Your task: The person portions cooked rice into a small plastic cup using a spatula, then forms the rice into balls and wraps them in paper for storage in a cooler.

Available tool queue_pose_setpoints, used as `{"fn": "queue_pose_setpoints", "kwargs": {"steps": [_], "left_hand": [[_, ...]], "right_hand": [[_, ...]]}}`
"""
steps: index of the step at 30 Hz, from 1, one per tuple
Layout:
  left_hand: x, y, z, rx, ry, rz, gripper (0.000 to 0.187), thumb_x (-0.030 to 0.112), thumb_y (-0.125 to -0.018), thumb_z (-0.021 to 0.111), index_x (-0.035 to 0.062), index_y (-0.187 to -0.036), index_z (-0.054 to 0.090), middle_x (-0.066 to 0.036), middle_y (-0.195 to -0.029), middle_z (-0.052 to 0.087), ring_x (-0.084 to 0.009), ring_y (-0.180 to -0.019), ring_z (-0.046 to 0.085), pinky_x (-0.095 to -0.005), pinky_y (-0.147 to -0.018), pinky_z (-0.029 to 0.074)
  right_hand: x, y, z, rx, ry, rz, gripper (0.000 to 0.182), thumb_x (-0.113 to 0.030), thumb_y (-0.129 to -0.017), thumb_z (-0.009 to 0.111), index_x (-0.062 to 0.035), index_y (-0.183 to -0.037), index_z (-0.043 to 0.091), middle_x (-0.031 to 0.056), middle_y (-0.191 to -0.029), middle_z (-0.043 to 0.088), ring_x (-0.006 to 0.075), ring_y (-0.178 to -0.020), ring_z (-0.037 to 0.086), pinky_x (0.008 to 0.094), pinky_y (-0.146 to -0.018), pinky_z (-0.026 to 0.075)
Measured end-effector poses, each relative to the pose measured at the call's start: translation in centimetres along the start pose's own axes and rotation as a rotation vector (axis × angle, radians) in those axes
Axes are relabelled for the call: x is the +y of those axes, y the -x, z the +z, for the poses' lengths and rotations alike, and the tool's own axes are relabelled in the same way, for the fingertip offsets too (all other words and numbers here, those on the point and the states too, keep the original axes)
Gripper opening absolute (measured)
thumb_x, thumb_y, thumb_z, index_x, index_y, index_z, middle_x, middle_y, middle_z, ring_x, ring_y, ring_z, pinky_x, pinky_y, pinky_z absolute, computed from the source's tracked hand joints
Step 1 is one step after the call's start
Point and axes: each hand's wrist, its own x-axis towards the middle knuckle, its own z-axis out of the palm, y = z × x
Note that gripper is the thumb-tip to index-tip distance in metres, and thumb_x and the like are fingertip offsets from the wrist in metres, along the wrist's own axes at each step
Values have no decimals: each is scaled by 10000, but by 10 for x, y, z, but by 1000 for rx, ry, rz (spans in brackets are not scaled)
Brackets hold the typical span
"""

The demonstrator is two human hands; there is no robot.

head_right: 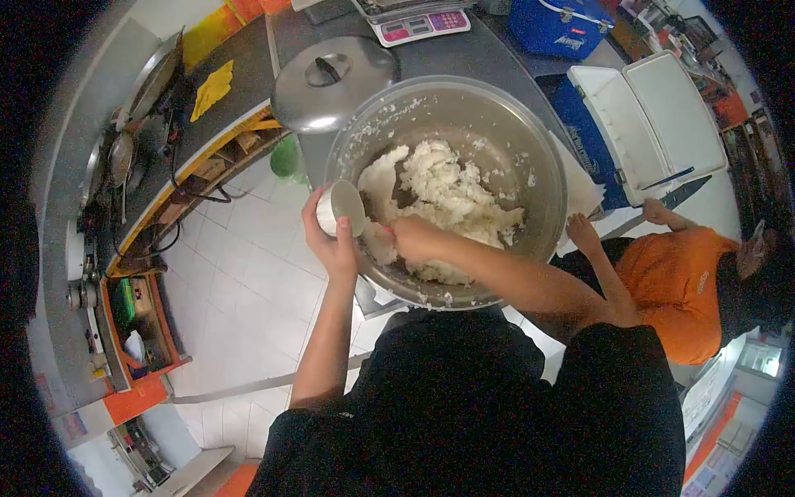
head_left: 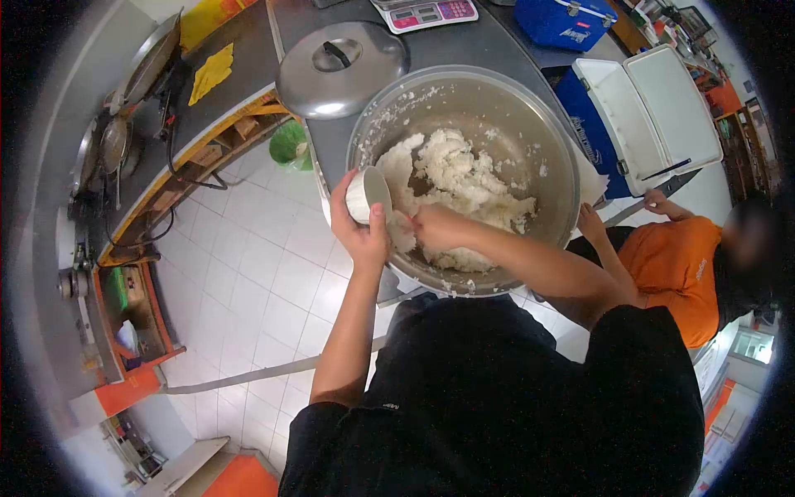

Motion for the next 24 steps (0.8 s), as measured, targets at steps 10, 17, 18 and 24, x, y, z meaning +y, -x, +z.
{"fn": "queue_pose_setpoints", "kwargs": {"steps": [10,17,18,24], "left_hand": [[7,-25,-21,-147,289,-544,458,411,-1095,429,48,-1332,575,-107,-1297,607,-209,-1201,587,-365,-1052,452],[56,-30,53,-353,825,-1180,474,429,-1110,353,89,-1358,571,-98,-1254,673,-226,-1134,656,-425,-867,570],[55,-27,62,-380,888,-1183,482,442,-1109,349,93,-1361,566,-98,-1249,679,-230,-1120,667,-429,-823,588],[45,-15,86,-253,581,-905,464,428,-1121,304,66,-1142,594,-93,-934,684,-200,-715,692,-338,-449,525]], "right_hand": [[-16,114,-84,74,-506,165,224,-186,-1018,583,-26,-1053,735,48,-652,566,124,-581,502,338,-568,414],[-68,140,-71,704,-880,105,448,-9,-988,569,-35,-1435,567,108,-777,620,133,-695,640,383,-661,504],[-61,134,-54,772,-885,89,638,70,-941,568,-33,-1555,426,171,-823,640,240,-757,696,432,-710,539],[-46,129,-29,901,-48,2,630,1,-960,580,-4,-1562,395,270,-892,697,441,-766,694,491,-695,549]]}}
